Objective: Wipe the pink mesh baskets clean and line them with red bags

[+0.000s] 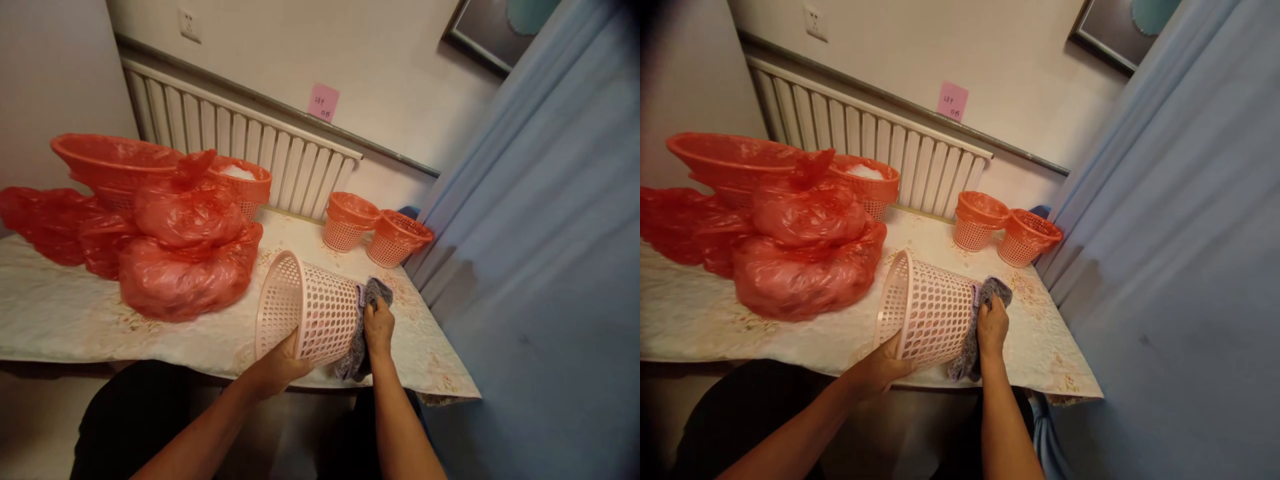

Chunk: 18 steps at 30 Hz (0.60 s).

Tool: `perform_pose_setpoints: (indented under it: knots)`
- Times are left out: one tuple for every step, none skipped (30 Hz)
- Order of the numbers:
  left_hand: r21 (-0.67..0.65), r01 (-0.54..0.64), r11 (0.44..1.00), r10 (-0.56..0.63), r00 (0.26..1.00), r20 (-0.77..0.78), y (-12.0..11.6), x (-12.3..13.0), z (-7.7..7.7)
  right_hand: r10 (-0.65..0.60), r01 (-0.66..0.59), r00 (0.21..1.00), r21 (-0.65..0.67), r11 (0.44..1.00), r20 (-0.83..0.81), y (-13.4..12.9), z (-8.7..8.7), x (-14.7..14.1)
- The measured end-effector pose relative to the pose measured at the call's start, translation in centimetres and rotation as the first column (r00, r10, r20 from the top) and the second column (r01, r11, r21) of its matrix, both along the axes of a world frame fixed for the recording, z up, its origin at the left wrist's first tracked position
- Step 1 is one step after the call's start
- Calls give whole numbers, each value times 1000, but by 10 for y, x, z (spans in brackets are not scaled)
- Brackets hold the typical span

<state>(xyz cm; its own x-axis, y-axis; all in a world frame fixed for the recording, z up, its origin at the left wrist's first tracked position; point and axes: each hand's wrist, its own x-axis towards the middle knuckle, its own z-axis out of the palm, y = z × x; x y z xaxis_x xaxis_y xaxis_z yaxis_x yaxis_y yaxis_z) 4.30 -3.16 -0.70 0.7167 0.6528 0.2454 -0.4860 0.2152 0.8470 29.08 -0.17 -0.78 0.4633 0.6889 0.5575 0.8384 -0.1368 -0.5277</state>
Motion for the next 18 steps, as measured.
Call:
perform_pose_setpoints:
  knots:
    - [8,-6,1000,6,1000,-6,0,0,1,-33,33,999,33,999,-5,-7,-9,-2]
    - [19,-7,1000,7,1000,-18,1,-1,3,-58,59,998,74,996,-8,-15,-19,-9]
    - [32,-3,999,4,999,-38,2,-1,4,-73,73,997,123,990,-5,-24,-29,-18]
    - [42,-2,999,5,998,-60,3,-2,5,-71,69,997,176,982,4,-32,-38,-30]
    - [49,-2,999,6,997,-81,4,-3,6,-49,42,999,229,972,23,-40,-45,-44]
    - [52,-1,999,6,995,-102,5,-5,5,2,-17,998,273,962,55,-47,-50,-60]
    - [51,4,999,2,992,-125,7,-6,4,78,-105,992,292,951,102,-54,-52,-75]
    - [48,5,999,2,988,-156,8,-7,3,163,-203,975,295,934,152,-59,-50,-89]
    - [50,5,999,4,981,-194,9,-8,1,249,-298,948,277,913,197,-62,-44,-102]
    - [63,3,998,12,972,-235,11,-9,-1,323,-379,917,256,889,235,-63,-35,-113]
    - [92,-1,996,26,963,-269,12,-10,-2,383,-443,886,230,867,262,-63,-24,-121]
    - [130,-7,991,45,956,-290,12,-11,-3,432,-492,857,198,848,280,-60,-11,-126]
    - [172,-9,985,61,952,-299,13,-12,-4,471,-529,833,166,832,291,-55,2,-130]
    - [207,-7,978,70,951,-300,14,-13,-5,504,-557,812,134,819,295,-49,14,-131]
    - [227,5,974,67,950,-306,15,-14,-6,528,-576,797,107,811,293,-41,26,-131]
    - [231,25,973,51,946,-319,16,-15,-8,540,-582,793,89,808,282,-33,35,-130]
    - [224,52,973,26,943,-331,16,-15,-10,540,-576,799,80,813,263,-25,43,-129]
    - [216,72,974,5,941,-337,16,-16,-13,533,-561,813,72,824,237,-17,49,-127]
